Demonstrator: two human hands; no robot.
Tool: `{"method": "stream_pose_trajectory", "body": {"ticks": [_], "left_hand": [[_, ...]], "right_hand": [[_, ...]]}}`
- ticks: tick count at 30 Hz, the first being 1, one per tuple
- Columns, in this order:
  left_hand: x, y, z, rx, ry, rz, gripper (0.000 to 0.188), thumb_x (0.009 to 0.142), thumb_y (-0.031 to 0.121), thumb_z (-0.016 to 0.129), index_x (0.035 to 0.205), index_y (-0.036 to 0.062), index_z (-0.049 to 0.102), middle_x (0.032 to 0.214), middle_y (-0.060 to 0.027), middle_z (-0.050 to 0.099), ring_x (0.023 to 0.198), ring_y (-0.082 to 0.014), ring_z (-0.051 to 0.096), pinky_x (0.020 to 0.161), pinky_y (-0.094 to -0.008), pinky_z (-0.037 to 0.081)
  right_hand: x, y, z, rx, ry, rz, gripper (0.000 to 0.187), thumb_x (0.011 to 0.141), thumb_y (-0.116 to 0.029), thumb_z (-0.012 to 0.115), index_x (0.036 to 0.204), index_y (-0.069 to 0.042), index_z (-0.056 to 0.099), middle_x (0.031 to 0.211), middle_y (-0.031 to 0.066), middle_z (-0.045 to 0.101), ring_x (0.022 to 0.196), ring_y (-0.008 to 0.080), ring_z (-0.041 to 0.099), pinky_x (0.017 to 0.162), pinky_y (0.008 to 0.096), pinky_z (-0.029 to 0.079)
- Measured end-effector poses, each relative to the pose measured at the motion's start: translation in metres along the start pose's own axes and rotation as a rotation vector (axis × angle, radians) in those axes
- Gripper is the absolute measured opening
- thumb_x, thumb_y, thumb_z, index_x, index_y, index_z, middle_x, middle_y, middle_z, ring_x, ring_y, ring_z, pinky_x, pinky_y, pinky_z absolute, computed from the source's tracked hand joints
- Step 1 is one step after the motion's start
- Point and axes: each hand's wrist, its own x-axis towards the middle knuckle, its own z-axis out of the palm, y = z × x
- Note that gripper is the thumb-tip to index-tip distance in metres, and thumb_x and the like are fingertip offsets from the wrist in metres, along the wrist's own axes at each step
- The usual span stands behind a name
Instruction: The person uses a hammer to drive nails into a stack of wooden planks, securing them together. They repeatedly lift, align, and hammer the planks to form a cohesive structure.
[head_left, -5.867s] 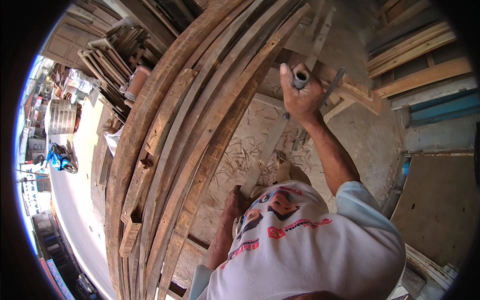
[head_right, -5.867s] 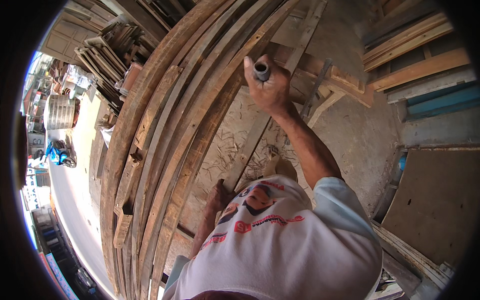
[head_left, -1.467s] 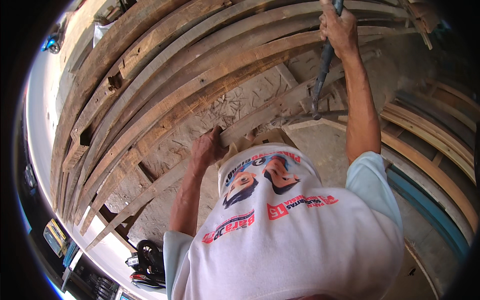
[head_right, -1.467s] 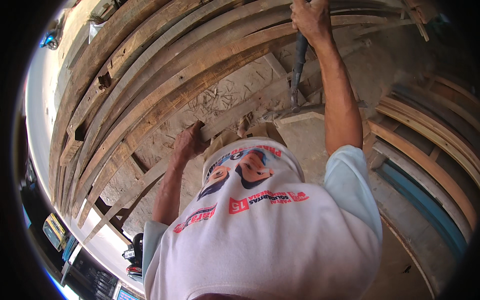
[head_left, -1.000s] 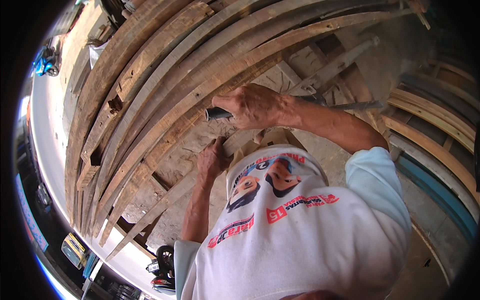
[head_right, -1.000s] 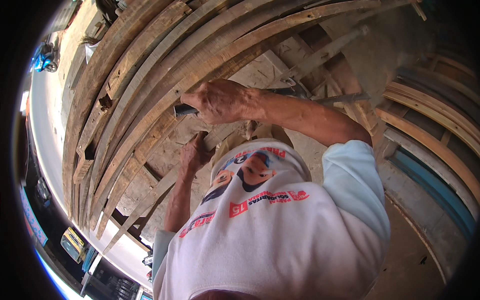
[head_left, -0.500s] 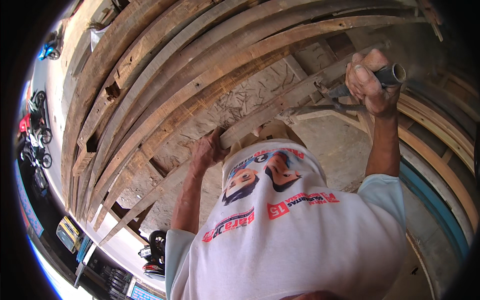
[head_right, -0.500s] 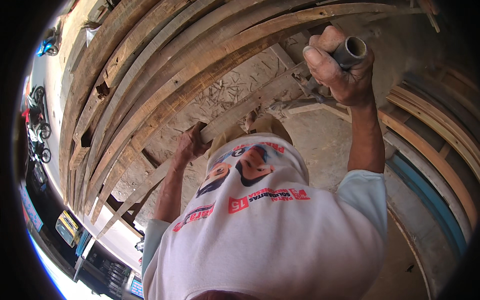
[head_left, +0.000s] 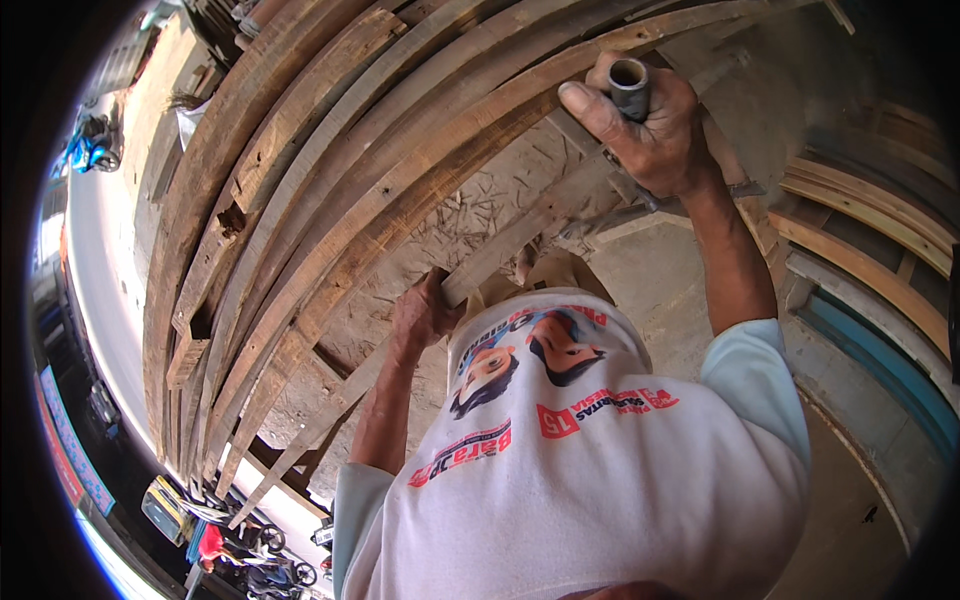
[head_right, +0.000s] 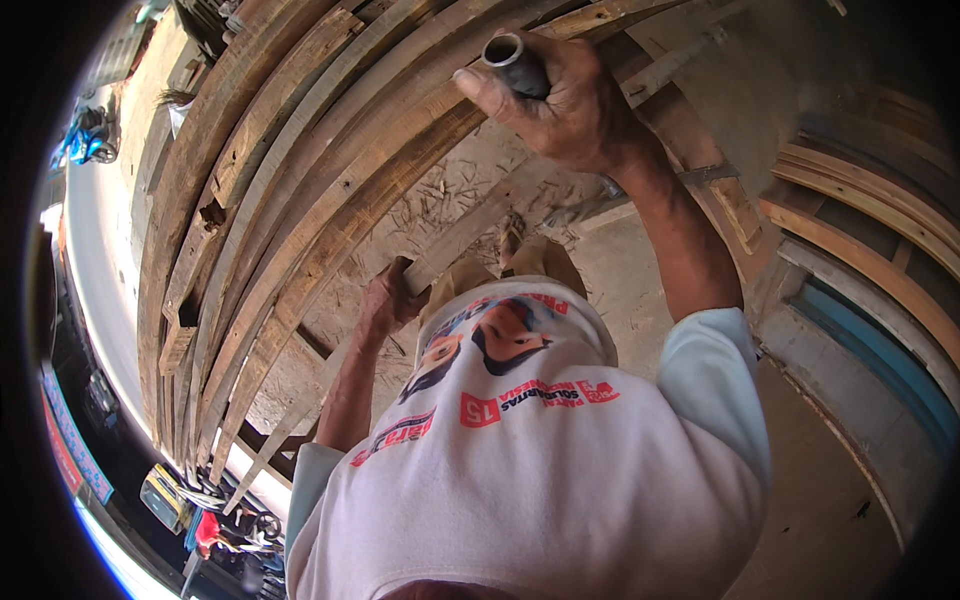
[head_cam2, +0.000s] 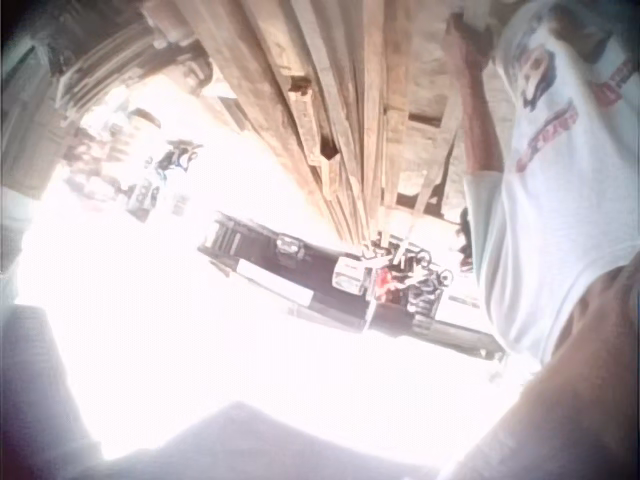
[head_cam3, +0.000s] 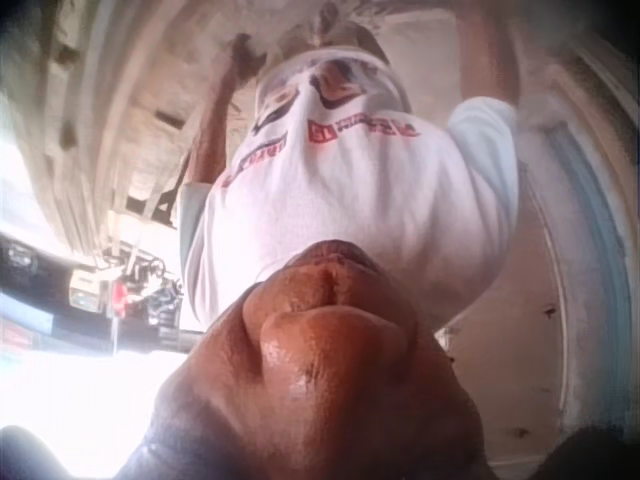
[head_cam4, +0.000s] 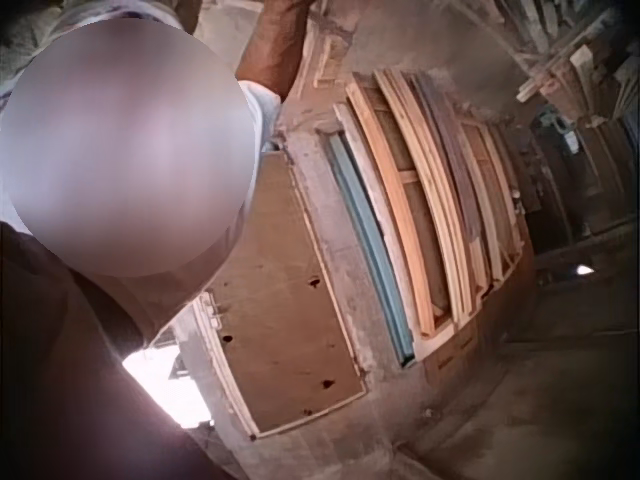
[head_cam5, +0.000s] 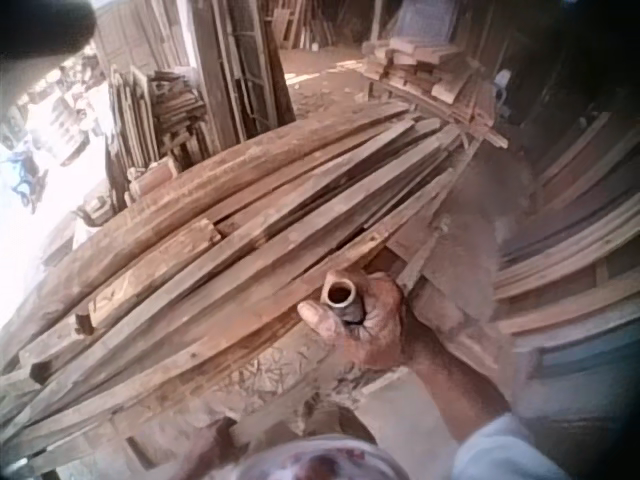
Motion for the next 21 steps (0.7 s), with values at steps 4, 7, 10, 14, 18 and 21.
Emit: {"method": "stream_pose_trajectory", "body": {"ticks": [4, 7, 10, 14, 18, 21], "left_hand": [[0.000, -0.005, 0.013, 0.013, 0.058, 0.023, 0.050, 0.080, 0.035, 0.079, 0.118, 0.0066, 0.065, 0.103, -0.0221, 0.074, 0.096, -0.0404, 0.073, 0.080, -0.0474, 0.058], [0.000, 0.000, 0.012, 0.015, 0.045, -0.004, 0.050, 0.080, 0.035, 0.080, 0.118, 0.0063, 0.064, 0.102, -0.0228, 0.073, 0.096, -0.0409, 0.073, 0.079, -0.0474, 0.058], [0.002, 0.002, 0.013, 0.034, 0.047, -0.017, 0.050, 0.080, 0.034, 0.080, 0.118, 0.0056, 0.064, 0.101, -0.0230, 0.073, 0.095, -0.0410, 0.073, 0.079, -0.0473, 0.058], [0.003, -0.008, 0.013, 0.039, 0.067, 0.076, 0.052, 0.078, 0.033, 0.081, 0.119, 0.0046, 0.063, 0.102, -0.0238, 0.074, 0.095, -0.0406, 0.073, 0.080, -0.0469, 0.058], [0.001, -0.012, 0.007, -0.017, -0.001, 0.074, 0.051, 0.079, 0.035, 0.079, 0.118, 0.0066, 0.063, 0.098, -0.0225, 0.074, 0.093, -0.0404, 0.073, 0.080, -0.0477, 0.058], [0.001, -0.015, 0.010, -0.050, -0.003, 0.081, 0.051, 0.079, 0.035, 0.078, 0.118, 0.0062, 0.062, 0.098, -0.0226, 0.074, 0.092, -0.0408, 0.073, 0.080, -0.0477, 0.057]], "right_hand": [[0.008, -0.006, 0.027, -0.023, -0.022, 0.009, 0.023, 0.098, -0.025, 0.073, 0.096, -0.003, 0.067, 0.074, 0.0080, 0.067, 0.068, 0.0191, 0.068, 0.063, 0.0359, 0.055], [0.022, 0.003, 0.032, -0.041, -0.107, 0.076, 0.037, 0.100, -0.035, 0.070, 0.110, 0.000, 0.070, 0.085, 0.0133, 0.073, 0.081, 0.0248, 0.074, 0.075, 0.0390, 0.060], [0.028, 0.009, 0.038, -0.011, -0.231, 0.005, 0.045, 0.101, -0.040, 0.067, 0.121, 0.000, 0.070, 0.091, 0.0155, 0.075, 0.086, 0.0251, 0.075, 0.080, 0.0377, 0.061], [0.025, 0.007, 0.012, 0.042, -0.310, 0.162, 0.056, 0.099, -0.044, 0.069, 0.130, 0.003, 0.067, 0.093, 0.0175, 0.075, 0.089, 0.0249, 0.074, 0.083, 0.0376, 0.061], [0.014, 0.016, -0.017, 0.256, -0.094, 0.094, 0.026, 0.100, -0.029, 0.069, 0.086, -0.008, 0.061, 0.062, -0.0014, 0.053, 0.055, 0.0085, 0.050, 0.053, 0.0278, 0.042], [0.000, 0.031, -0.057, 0.712, 0.038, 0.374, 0.032, 0.101, -0.017, 0.063, 0.074, -0.016, 0.045, 0.058, -0.0047, 0.043, 0.044, 0.0046, 0.040, 0.040, 0.0241, 0.032]]}}
